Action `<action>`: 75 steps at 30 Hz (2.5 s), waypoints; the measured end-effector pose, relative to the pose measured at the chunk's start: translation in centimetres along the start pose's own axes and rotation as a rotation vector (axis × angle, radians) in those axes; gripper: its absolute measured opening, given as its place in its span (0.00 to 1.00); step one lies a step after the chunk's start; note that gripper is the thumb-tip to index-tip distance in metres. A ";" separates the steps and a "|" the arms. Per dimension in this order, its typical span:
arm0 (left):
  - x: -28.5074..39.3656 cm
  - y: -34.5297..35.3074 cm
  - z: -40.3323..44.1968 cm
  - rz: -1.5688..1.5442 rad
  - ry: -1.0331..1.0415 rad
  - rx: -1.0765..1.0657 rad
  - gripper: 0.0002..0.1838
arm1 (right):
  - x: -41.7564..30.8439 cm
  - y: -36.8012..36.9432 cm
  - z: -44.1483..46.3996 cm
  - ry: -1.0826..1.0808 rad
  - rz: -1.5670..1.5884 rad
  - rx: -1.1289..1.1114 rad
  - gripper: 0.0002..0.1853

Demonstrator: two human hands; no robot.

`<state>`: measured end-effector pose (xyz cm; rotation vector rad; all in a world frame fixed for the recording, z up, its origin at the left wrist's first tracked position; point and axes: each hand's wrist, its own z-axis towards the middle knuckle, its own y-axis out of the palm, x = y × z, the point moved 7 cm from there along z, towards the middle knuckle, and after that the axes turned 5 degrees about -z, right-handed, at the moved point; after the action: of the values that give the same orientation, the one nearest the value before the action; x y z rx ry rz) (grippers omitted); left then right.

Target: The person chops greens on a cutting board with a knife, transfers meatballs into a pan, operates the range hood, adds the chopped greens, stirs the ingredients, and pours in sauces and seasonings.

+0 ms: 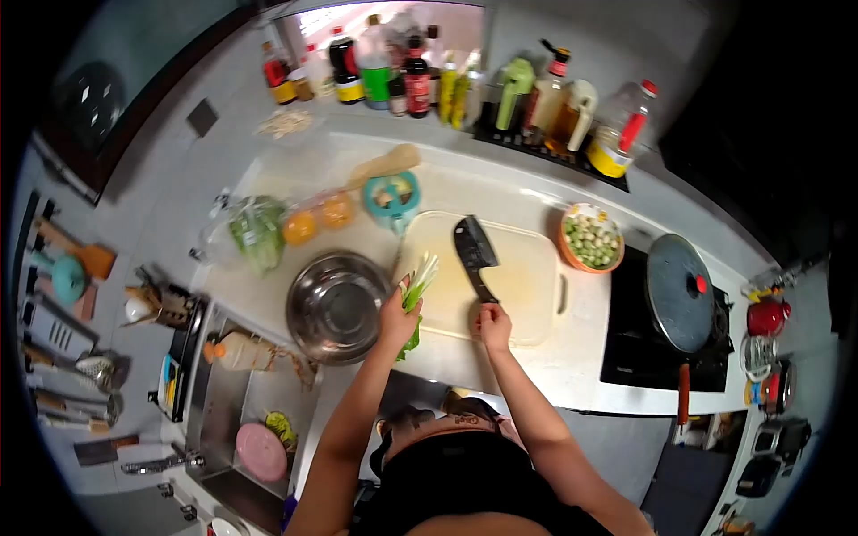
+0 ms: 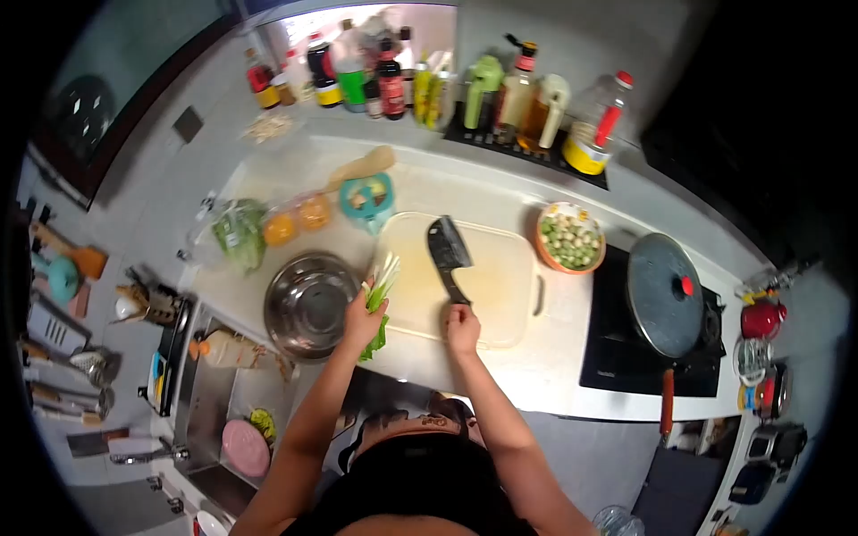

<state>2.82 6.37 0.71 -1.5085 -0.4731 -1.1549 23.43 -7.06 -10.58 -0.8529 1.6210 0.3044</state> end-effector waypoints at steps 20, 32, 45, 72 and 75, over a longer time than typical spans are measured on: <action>1.4 15.2 4.7 0.633 0.230 -0.261 0.38 | 1.6 -20.2 9.4 0.051 -0.888 0.364 0.11; 0.9 13.9 2.5 0.496 0.188 -0.412 0.34 | 3.4 -21.4 3.4 -0.028 -0.864 0.298 0.11; 2.8 12.0 4.7 0.894 0.005 -0.462 0.55 | -8.1 -3.8 -0.7 -0.561 -0.695 0.018 0.24; 3.5 17.9 3.1 0.640 0.590 -0.302 0.25 | -9.6 -9.7 -2.5 -0.217 -0.833 0.199 0.16; 3.6 17.8 2.9 0.641 0.608 -0.251 0.24 | -9.6 -8.7 -2.1 -0.205 -0.890 0.155 0.16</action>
<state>19.89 2.63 -5.13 -1.2789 0.5520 -1.0938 27.82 -10.99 1.11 -1.2779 0.9352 -0.3479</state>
